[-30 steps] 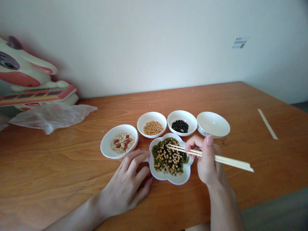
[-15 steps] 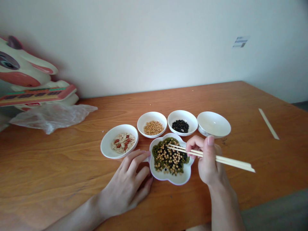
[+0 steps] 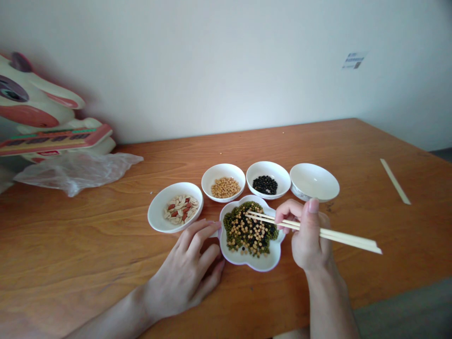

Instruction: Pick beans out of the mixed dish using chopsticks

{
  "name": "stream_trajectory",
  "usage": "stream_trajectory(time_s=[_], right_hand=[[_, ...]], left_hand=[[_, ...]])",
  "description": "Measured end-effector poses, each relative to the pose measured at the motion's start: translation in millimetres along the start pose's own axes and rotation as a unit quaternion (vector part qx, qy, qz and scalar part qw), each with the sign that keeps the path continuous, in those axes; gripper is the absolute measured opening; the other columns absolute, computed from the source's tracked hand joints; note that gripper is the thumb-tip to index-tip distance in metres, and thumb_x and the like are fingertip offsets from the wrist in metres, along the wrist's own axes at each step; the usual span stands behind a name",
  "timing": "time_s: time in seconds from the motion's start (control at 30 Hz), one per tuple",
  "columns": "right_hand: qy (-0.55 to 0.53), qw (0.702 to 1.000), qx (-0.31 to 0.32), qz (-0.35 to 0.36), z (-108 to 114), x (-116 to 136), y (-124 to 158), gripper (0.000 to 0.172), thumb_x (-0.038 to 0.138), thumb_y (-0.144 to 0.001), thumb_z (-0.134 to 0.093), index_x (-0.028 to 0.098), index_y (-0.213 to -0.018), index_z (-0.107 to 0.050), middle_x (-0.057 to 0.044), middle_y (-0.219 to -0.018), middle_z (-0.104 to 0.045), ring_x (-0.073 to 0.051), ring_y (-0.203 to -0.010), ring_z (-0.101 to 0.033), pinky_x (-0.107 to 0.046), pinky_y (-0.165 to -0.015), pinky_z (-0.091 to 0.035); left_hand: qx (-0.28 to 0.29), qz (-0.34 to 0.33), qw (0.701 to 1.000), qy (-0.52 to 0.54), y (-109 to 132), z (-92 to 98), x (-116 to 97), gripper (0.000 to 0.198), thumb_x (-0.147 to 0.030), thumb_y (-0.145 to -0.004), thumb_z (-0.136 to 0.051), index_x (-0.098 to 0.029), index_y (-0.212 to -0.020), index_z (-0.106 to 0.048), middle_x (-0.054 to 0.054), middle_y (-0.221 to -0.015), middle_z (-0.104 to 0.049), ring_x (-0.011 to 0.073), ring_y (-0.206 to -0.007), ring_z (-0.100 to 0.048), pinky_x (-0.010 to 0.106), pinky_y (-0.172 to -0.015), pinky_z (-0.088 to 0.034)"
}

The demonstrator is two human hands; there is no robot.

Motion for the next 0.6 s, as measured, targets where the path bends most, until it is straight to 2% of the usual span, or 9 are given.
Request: stream_trajectory(time_s=[0.23,0.37,0.47,0.6], right_hand=[[-0.051,0.996,-0.072,0.03,11.1,3.3,-2.1,0.091,0.081,-0.103,-0.012,0.024,-0.059,-0.067,-0.006,-0.052,-0.06,-0.02,-0.052,-0.058,-0.034,-0.051,-0.042],[-0.096,0.981,-0.168,0.037,15.5,15.3,-3.9,0.091,0.079,-0.104,-0.009,0.024,-0.057,-0.064,-0.007,-0.053,-0.06,-0.021,-0.054,-0.06,-0.035,-0.056,-0.046],[-0.119,0.966,-0.224,0.047,9.4,26.9,-8.2,0.087,0.073,-0.107,-0.011,0.024,-0.059,-0.064,-0.007,-0.054,-0.059,-0.021,-0.054,-0.059,-0.036,-0.058,-0.047],[-0.151,0.959,-0.228,0.07,-7.9,32.9,-19.8,0.085,0.073,-0.106,-0.01,0.025,-0.058,-0.062,-0.007,-0.054,-0.057,-0.022,-0.054,-0.058,-0.037,-0.056,-0.045]], left_hand=[[0.001,0.0,1.0,-0.002,-0.6,1.3,-0.6,0.019,-0.017,-0.098,-0.065,-0.018,-0.116,-0.07,0.016,-0.149,-0.054,0.0362,-0.143,-0.047,0.058,-0.121,-0.048],[0.003,0.002,1.0,0.003,0.5,0.7,-0.4,0.018,-0.017,-0.099,-0.065,-0.019,-0.116,-0.069,0.016,-0.15,-0.052,0.0362,-0.144,-0.045,0.059,-0.121,-0.049],[-0.001,0.002,1.0,0.006,1.0,0.8,-0.6,0.018,-0.017,-0.098,-0.066,-0.019,-0.116,-0.069,0.016,-0.151,-0.05,0.0365,-0.144,-0.045,0.059,-0.119,-0.05],[-0.001,0.0,1.0,0.004,0.6,0.6,-0.8,0.019,-0.017,-0.098,-0.066,-0.019,-0.117,-0.069,0.016,-0.151,-0.05,0.037,-0.144,-0.045,0.059,-0.119,-0.051]])
Point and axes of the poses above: each hand's wrist, its own y-axis away from the middle knuckle, its own z-axis out of the back of the hand, x = y × z, the point moved 4 cm from there along -y, towards the middle knuckle
